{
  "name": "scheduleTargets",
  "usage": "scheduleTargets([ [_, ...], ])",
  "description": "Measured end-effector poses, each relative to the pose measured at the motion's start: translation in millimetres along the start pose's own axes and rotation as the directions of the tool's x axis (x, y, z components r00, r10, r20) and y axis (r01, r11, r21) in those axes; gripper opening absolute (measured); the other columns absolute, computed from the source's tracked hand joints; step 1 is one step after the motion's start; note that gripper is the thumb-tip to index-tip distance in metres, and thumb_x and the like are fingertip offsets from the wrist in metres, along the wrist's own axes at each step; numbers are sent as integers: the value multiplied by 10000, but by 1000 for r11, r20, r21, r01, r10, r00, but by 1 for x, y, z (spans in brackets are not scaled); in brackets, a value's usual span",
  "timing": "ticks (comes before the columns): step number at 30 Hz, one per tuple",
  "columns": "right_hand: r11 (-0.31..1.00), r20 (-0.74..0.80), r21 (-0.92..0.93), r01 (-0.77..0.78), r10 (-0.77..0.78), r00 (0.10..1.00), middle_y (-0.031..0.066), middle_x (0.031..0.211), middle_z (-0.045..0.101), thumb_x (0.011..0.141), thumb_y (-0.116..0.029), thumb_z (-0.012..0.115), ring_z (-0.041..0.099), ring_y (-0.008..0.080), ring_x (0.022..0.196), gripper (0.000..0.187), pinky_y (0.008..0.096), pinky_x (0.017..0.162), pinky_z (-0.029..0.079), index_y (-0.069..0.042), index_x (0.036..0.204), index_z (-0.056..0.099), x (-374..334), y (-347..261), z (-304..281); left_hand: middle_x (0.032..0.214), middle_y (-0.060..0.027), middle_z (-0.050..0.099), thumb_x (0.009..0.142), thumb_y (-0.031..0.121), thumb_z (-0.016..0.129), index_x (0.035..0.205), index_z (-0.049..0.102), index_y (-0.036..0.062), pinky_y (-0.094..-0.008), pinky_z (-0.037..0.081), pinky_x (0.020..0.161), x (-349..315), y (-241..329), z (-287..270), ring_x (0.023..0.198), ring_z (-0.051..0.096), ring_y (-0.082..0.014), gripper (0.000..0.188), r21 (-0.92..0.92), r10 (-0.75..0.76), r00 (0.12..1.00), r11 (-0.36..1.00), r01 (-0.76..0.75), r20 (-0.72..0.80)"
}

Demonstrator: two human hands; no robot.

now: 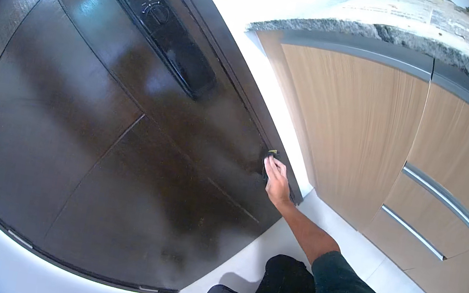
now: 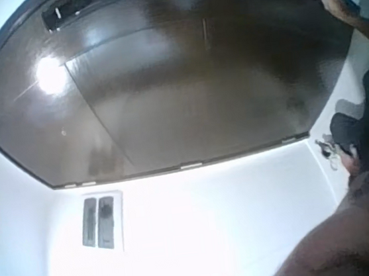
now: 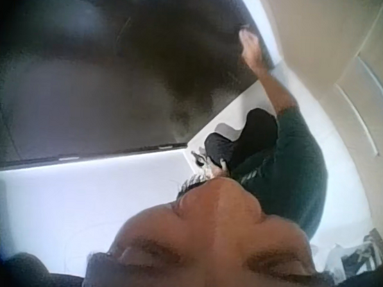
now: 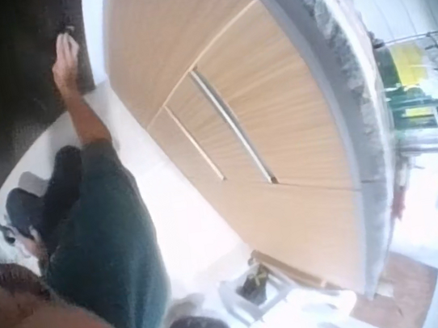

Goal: The person wipes a door with a yellow cloth, applies paint to small areas using a brush, and mixes paint by pouring liquid from a can into another container and stirring it.

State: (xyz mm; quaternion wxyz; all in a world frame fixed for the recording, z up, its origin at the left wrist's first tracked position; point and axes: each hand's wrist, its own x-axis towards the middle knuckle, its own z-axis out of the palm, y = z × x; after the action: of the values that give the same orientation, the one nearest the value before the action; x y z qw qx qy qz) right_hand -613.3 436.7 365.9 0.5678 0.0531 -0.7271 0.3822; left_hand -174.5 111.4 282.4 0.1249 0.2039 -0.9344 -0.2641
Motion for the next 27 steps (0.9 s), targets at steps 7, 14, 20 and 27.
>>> scheduleTargets([
  [7,977,-152,94,189,-173,973,134,1452,601,841,103,554,558,350,1263,553,445,1106,450,-16,1377,619,207,-49,46,1628,-266,346,941,309,694,1607,283,-20,-459,206,1262,2,-10,6,1513,285,-450,849,-72,27,999,997,-24,31],
  [14,965,-99,237,-114,141,985,238,1618,397,1042,-57,425,323,418,1532,483,532,1274,188,-21,1519,488,48,-95,92,1470,-383,475,814,223,661,1490,383,-152,-480,300,1219,13,-14,26,1408,426,-518,821,-100,45,998,994,-48,-34],
  [20,372,57,255,-893,916,398,295,1657,263,991,42,445,276,367,1551,607,388,1277,220,68,1578,295,-84,-36,78,1497,-363,463,823,211,658,1506,382,-129,-473,290,1224,5,-26,24,1419,422,-498,811,-123,21,997,992,-30,-72],
  [27,831,-155,354,-428,504,850,271,1674,240,968,70,483,194,415,1572,598,446,1298,141,9,1556,392,64,-116,95,1526,-344,448,849,213,654,1518,363,-127,-475,283,1229,2,-28,14,1440,406,-484,805,-110,-25,998,994,19,-53],
])
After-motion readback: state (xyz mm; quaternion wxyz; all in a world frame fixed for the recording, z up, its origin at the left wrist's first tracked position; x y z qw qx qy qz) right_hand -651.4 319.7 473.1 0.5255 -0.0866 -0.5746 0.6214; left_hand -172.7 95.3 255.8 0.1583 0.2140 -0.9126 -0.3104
